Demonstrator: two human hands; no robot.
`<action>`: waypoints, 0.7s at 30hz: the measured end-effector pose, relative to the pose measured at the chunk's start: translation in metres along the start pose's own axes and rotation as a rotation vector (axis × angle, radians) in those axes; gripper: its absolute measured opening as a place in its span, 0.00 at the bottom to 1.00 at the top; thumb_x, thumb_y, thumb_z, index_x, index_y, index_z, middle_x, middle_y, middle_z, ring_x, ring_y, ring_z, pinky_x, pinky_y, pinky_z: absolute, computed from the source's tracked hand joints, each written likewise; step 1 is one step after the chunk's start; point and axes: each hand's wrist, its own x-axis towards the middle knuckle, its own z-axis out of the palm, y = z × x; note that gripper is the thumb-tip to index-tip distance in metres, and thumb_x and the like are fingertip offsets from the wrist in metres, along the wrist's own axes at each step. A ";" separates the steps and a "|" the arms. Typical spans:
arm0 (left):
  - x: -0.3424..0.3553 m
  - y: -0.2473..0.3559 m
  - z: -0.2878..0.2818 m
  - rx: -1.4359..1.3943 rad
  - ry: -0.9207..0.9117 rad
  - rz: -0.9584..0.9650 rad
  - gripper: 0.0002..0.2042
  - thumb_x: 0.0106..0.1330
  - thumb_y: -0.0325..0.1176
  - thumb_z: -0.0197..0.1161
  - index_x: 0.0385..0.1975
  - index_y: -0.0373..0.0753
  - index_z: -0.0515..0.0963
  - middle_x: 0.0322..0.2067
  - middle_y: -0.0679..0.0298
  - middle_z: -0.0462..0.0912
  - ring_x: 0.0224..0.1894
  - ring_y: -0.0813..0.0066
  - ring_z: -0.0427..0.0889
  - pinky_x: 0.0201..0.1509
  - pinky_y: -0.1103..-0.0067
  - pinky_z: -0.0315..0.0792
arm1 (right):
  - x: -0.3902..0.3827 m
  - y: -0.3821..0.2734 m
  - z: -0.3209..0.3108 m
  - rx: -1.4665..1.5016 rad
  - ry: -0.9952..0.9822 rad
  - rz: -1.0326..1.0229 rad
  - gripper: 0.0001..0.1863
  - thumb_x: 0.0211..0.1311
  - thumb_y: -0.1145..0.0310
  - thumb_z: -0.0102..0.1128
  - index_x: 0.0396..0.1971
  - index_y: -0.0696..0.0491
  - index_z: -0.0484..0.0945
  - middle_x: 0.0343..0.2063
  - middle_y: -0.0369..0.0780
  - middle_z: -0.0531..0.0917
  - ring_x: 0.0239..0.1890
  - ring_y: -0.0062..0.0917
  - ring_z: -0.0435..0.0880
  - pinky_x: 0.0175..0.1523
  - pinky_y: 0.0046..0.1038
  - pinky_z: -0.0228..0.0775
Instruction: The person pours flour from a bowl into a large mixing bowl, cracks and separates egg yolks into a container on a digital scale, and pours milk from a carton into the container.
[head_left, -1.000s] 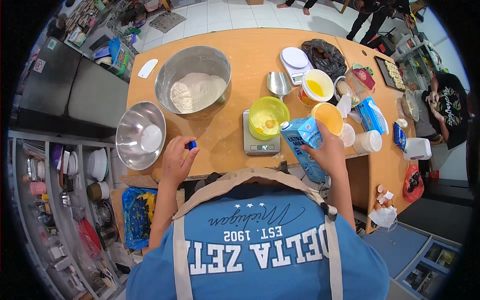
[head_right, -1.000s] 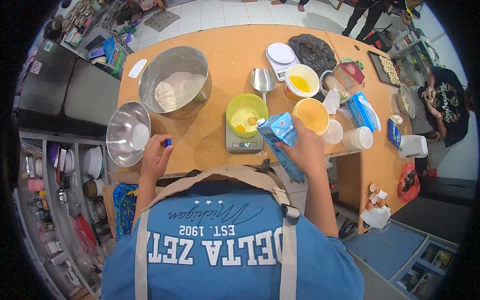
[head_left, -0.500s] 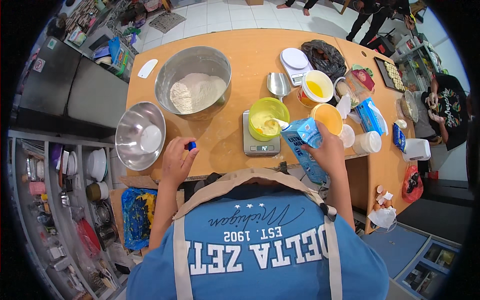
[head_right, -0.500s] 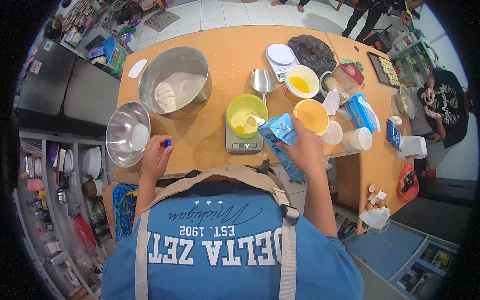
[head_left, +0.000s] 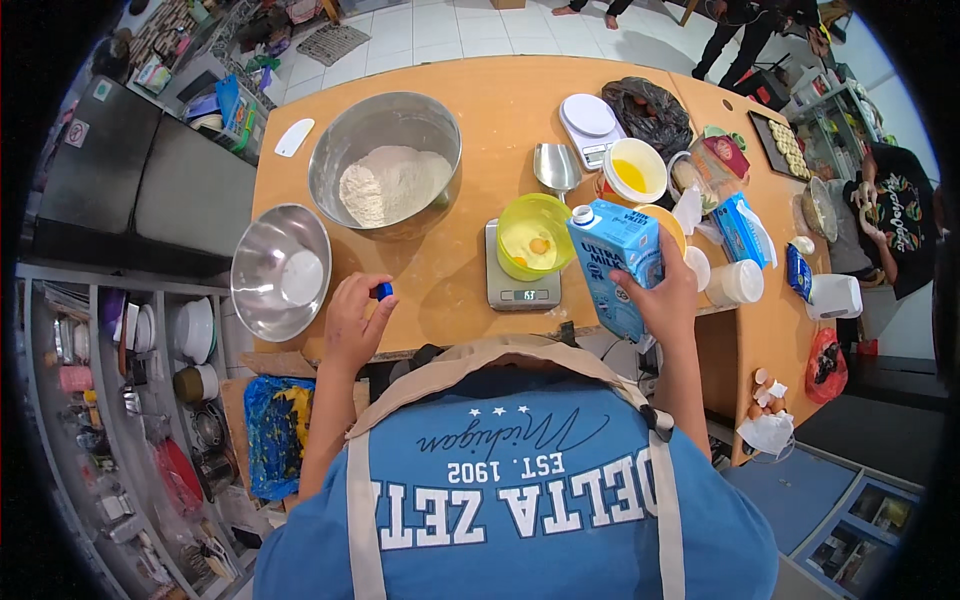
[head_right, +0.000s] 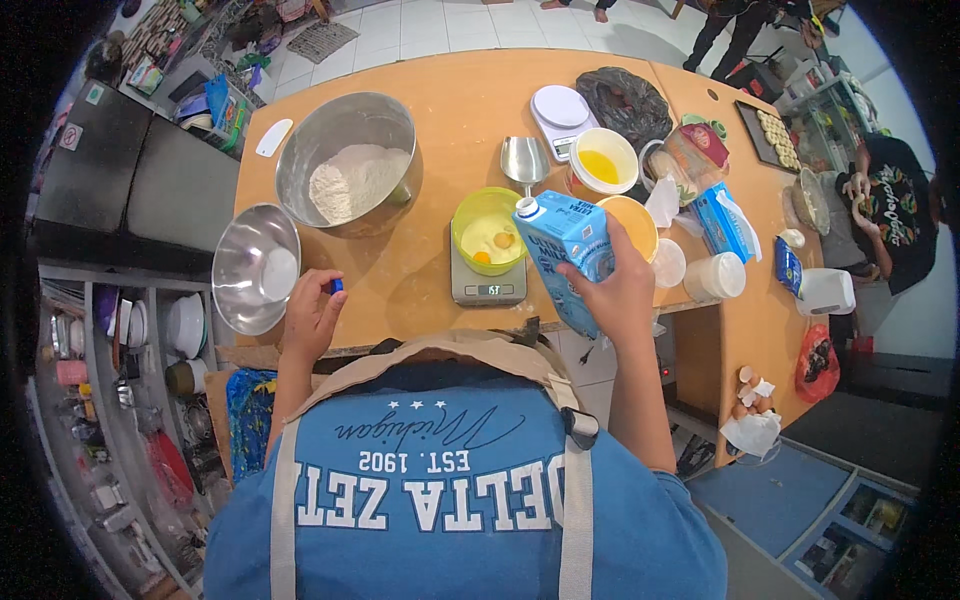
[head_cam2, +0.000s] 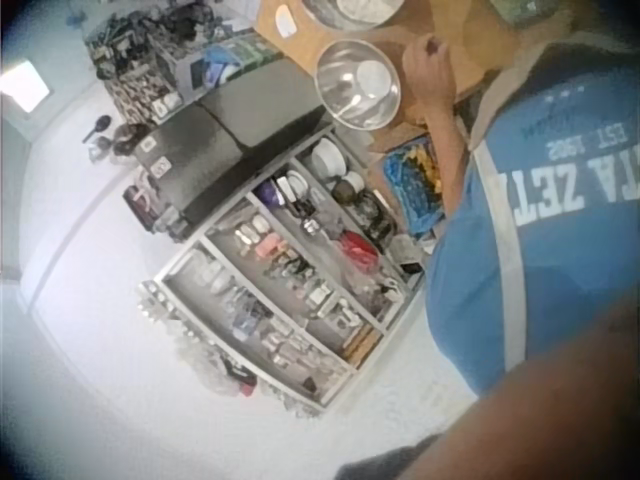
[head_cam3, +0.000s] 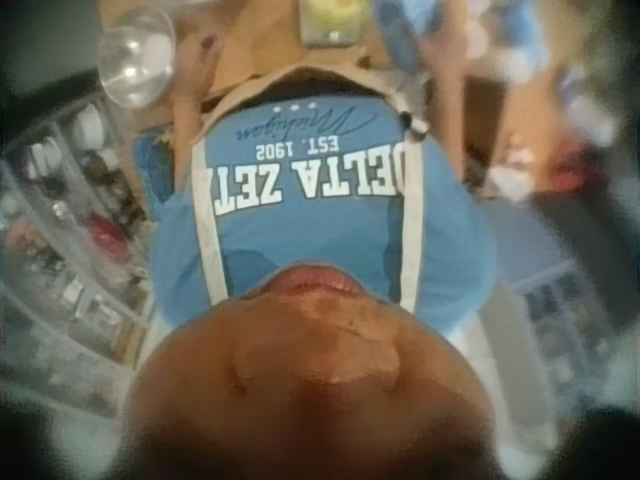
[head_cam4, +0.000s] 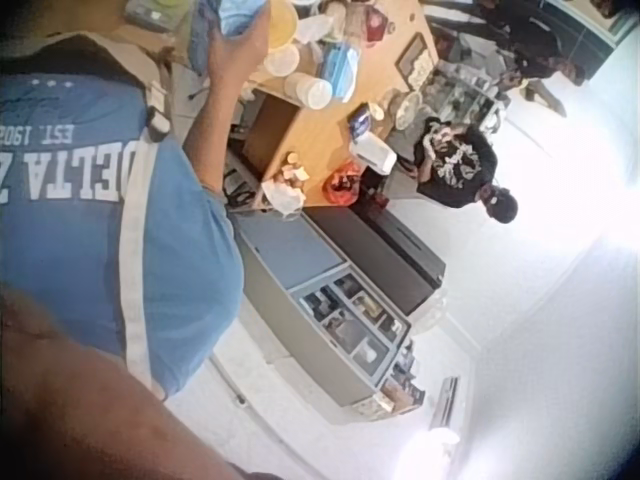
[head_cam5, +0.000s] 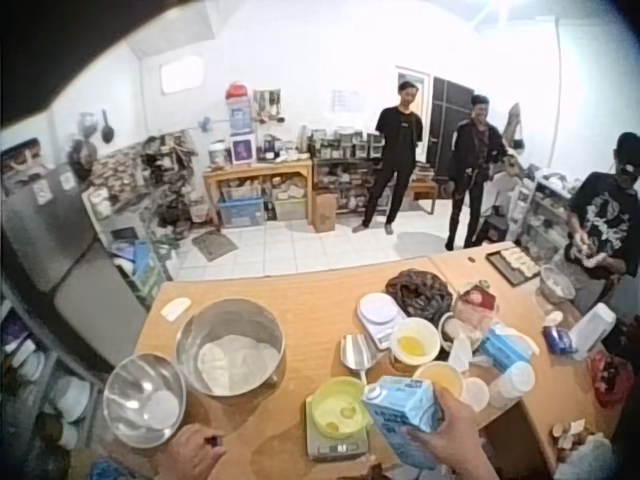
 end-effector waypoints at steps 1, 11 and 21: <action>0.000 0.000 0.000 0.007 0.002 0.003 0.13 0.64 0.38 0.61 0.40 0.34 0.75 0.30 0.56 0.77 0.34 0.60 0.76 0.40 0.70 0.70 | 0.000 0.003 0.001 0.000 0.000 0.000 0.42 0.38 0.64 0.79 0.56 0.60 0.70 0.41 0.49 0.83 0.44 0.41 0.83 0.49 0.35 0.74; 0.000 -0.001 0.000 0.003 0.005 -0.005 0.13 0.64 0.38 0.62 0.39 0.34 0.76 0.30 0.56 0.77 0.34 0.59 0.76 0.40 0.70 0.70 | 0.001 -0.004 -0.003 -0.267 -0.254 0.081 0.40 0.39 0.61 0.77 0.56 0.55 0.71 0.37 0.51 0.83 0.41 0.46 0.82 0.46 0.40 0.73; 0.003 0.000 -0.001 -0.010 -0.008 -0.007 0.13 0.63 0.38 0.62 0.39 0.35 0.76 0.31 0.56 0.77 0.34 0.59 0.77 0.41 0.70 0.70 | 0.003 -0.004 -0.002 -0.335 -0.322 0.081 0.39 0.39 0.61 0.77 0.56 0.52 0.71 0.34 0.50 0.84 0.38 0.45 0.83 0.44 0.41 0.73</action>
